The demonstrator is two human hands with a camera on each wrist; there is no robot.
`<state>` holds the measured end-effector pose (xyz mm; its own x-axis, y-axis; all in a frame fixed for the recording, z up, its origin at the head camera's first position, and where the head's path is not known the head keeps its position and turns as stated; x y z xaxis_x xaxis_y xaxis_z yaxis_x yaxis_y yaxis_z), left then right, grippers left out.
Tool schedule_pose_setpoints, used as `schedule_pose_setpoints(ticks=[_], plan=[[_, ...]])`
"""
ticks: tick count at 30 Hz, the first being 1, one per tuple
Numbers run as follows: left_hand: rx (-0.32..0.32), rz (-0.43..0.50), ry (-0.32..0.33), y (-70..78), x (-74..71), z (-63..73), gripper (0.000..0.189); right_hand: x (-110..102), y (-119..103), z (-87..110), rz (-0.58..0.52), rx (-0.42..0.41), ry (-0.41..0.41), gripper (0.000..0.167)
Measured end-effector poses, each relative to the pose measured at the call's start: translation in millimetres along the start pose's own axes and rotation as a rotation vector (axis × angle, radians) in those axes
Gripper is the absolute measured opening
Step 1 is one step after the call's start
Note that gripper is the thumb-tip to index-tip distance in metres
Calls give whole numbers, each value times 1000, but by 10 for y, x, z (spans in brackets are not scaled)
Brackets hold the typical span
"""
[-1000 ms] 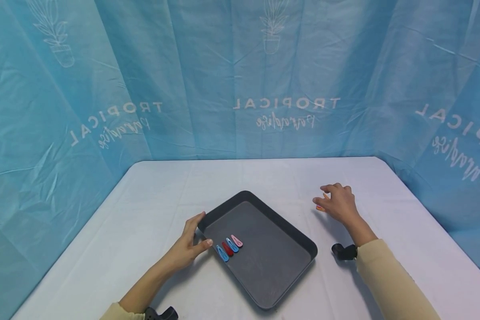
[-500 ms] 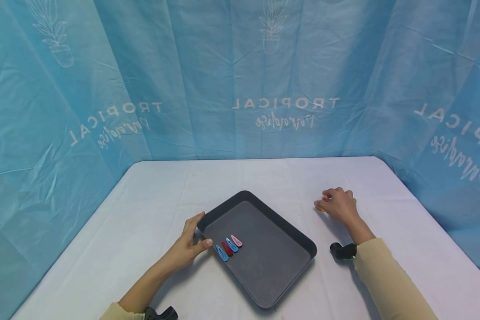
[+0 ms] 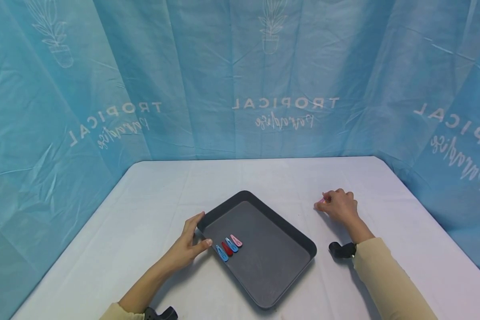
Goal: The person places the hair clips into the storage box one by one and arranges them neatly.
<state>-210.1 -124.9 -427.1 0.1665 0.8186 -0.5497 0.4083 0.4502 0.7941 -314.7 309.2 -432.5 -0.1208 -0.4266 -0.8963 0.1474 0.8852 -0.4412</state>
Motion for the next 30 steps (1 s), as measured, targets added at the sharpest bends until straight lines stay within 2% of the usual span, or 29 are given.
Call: schedule_pose_setpoints(ticks=[16, 30], plan=[[-12, 1, -5, -25, 6, -2, 78, 22, -32, 15, 59, 5, 3, 54], [-3, 1, -10, -11, 5, 10, 78, 8, -34, 18, 16, 5, -15, 51]])
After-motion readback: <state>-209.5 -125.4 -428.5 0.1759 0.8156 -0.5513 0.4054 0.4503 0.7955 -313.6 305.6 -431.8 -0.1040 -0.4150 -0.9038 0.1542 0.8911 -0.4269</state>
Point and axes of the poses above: each hand's wrist, its own z-axis away from the middle knuckle, its own x-axis out of the palm, y = z × x, the point moved 2 cm from there along -z, towards the middle knuckle, and after that the axes turned 10 degrees about x, right-handed, at the moved point
